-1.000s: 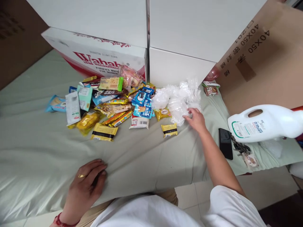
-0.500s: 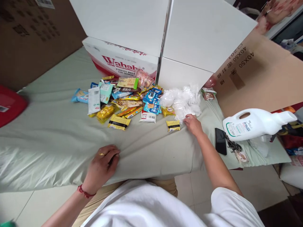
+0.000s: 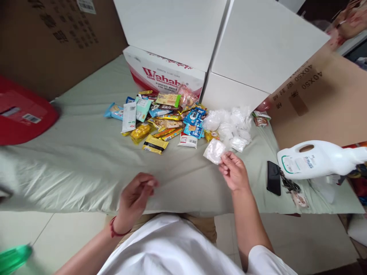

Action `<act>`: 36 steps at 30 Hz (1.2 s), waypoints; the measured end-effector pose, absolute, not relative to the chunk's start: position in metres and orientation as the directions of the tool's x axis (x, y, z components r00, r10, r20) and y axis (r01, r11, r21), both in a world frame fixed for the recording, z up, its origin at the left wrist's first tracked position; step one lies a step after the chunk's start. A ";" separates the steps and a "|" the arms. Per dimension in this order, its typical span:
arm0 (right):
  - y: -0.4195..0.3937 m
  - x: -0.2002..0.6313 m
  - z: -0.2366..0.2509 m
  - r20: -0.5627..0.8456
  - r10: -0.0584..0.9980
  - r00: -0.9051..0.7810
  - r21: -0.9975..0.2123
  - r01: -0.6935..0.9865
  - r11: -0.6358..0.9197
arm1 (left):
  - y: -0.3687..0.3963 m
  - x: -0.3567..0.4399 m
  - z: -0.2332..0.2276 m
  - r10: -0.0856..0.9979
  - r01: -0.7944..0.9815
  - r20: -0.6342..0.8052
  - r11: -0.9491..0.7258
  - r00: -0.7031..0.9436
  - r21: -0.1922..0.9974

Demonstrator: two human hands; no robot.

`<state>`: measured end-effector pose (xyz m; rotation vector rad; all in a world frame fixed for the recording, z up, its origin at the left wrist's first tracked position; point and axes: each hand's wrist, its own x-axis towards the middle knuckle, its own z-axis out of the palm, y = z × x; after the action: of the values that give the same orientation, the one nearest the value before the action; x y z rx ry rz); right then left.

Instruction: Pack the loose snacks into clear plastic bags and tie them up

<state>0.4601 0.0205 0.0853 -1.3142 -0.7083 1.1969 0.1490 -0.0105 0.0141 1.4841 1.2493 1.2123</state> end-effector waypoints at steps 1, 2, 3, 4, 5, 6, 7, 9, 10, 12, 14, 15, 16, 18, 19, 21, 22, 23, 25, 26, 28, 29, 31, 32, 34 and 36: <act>0.018 0.442 0.078 -0.228 0.938 0.261 -0.958 -0.232 -0.168 | -0.009 0.160 0.022 0.992 0.094 0.072 -0.082 0.105 0.992; 0.016 0.424 0.071 -0.217 0.951 0.218 -0.967 -0.178 -0.180 | -0.006 0.171 0.028 0.989 0.028 0.007 -0.012 0.145 1.000; 0.014 0.409 0.065 -0.196 0.967 0.161 -0.978 -0.101 -0.181 | -0.001 0.182 0.032 0.984 -0.021 -0.046 0.051 0.170 0.999; 0.012 0.396 0.060 -0.171 0.982 0.085 -0.985 -0.016 -0.171 | 0.005 0.191 0.034 0.977 -0.066 -0.105 0.119 0.187 0.991; 0.009 0.386 0.057 -0.150 0.989 0.004 -0.987 0.057 -0.150 | 0.011 0.199 0.034 0.967 -0.110 -0.168 0.192 0.193 0.975; 0.008 0.379 0.055 -0.138 0.988 -0.068 -0.986 0.107 -0.130 | 0.016 0.204 0.032 0.955 -0.150 -0.223 0.254 0.195 0.956; 0.007 0.375 0.054 -0.132 0.985 -0.112 -0.985 0.127 -0.117 | 0.021 0.206 0.029 0.945 -0.191 -0.268 0.303 0.189 0.934; 0.007 0.376 0.052 -0.138 0.986 -0.094 -0.988 0.089 -0.130 | 0.025 0.204 0.022 0.929 -0.279 -0.329 0.366 0.171 0.888; 0.008 0.379 0.051 -0.156 0.986 -0.059 -0.987 0.046 -0.154 | 0.026 0.200 0.019 0.923 -0.324 -0.349 0.385 0.165 0.864; 0.010 0.386 0.046 -0.217 0.976 -0.008 -0.975 -0.057 -0.217 | 0.025 0.193 0.016 0.910 -0.416 -0.379 0.415 0.171 0.809; 0.011 0.391 0.040 -0.274 0.962 0.001 -0.957 -0.104 -0.272 | 0.023 0.187 0.016 0.898 -0.499 -0.402 0.435 0.179 0.750; 0.011 0.392 0.037 -0.271 0.962 0.022 -0.960 -0.078 -0.269 | 0.022 0.186 0.017 0.893 -0.532 -0.413 0.440 0.177 0.724; 0.010 0.392 0.034 -0.228 0.971 0.068 -0.974 -0.021 -0.227 | 0.021 0.186 0.017 0.891 -0.557 -0.424 0.439 0.166 0.705; 0.006 0.390 0.032 0.005 0.980 0.199 -0.986 0.166 -0.029 | 0.020 0.187 0.019 0.891 -0.574 -0.432 0.428 0.139 0.698; 0.005 0.389 0.033 0.163 0.958 0.234 -0.954 0.283 0.094 | 0.020 0.188 0.019 0.897 -0.561 -0.424 0.418 0.128 0.714; 0.003 0.385 0.037 0.404 0.900 0.165 -0.819 0.502 0.276 | 0.018 0.190 0.020 0.919 -0.499 -0.374 0.383 0.122 0.777; 0.003 0.383 0.040 0.450 0.890 0.075 -0.745 0.580 0.329 | 0.018 0.191 0.020 0.934 -0.457 -0.333 0.354 0.130 0.816; 0.004 0.381 0.041 0.451 0.892 -0.027 -0.685 0.630 0.366 | 0.017 0.192 0.020 0.949 -0.413 -0.286 0.317 0.137 0.854; 0.008 0.377 0.043 0.386 0.907 -0.167 -0.640 0.660 0.394 | 0.017 0.193 0.020 0.970 -0.329 -0.204 0.237 0.131 0.914; 0.011 0.376 0.043 0.354 0.917 -0.182 -0.657 0.649 0.383 | 0.018 0.192 0.019 0.977 -0.288 -0.183 0.208 0.112 0.935; 0.017 0.377 0.042 0.291 0.947 -0.134 -0.742 0.593 0.312 | 0.021 0.189 0.017 0.983 -0.203 -0.180 0.184 0.039 0.962; 0.019 0.378 0.042 0.245 0.965 -0.088 -0.804 0.538 0.253 | 0.022 0.188 0.016 0.982 -0.166 -0.191 0.189 0.005 0.968; 0.023 0.381 0.041 0.113 0.994 -0.006 -0.930 0.350 0.108 | 0.026 0.184 0.012 0.975 -0.138 -0.221 0.216 -0.024 0.967; 0.023 0.383 0.041 0.031 0.999 0.020 -0.972 0.234 0.025 | 0.028 0.183 0.011 0.971 -0.153 -0.239 0.233 -0.023 0.960; 0.023 0.386 0.042 -0.117 0.991 0.057 -0.992 0.039 -0.119 | 0.031 0.181 0.008 0.963 -0.215 -0.268 0.256 -0.028 0.942; 0.021 0.388 0.043 -0.141 0.985 0.104 -0.990 -0.004 -0.142 | 0.032 0.179 0.007 0.957 -0.268 -0.281 0.254 -0.068 0.930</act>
<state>0.3877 0.0210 0.0433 -1.3628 -1.0639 1.2318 0.1794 0.0320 0.0070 0.7694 1.2079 1.1912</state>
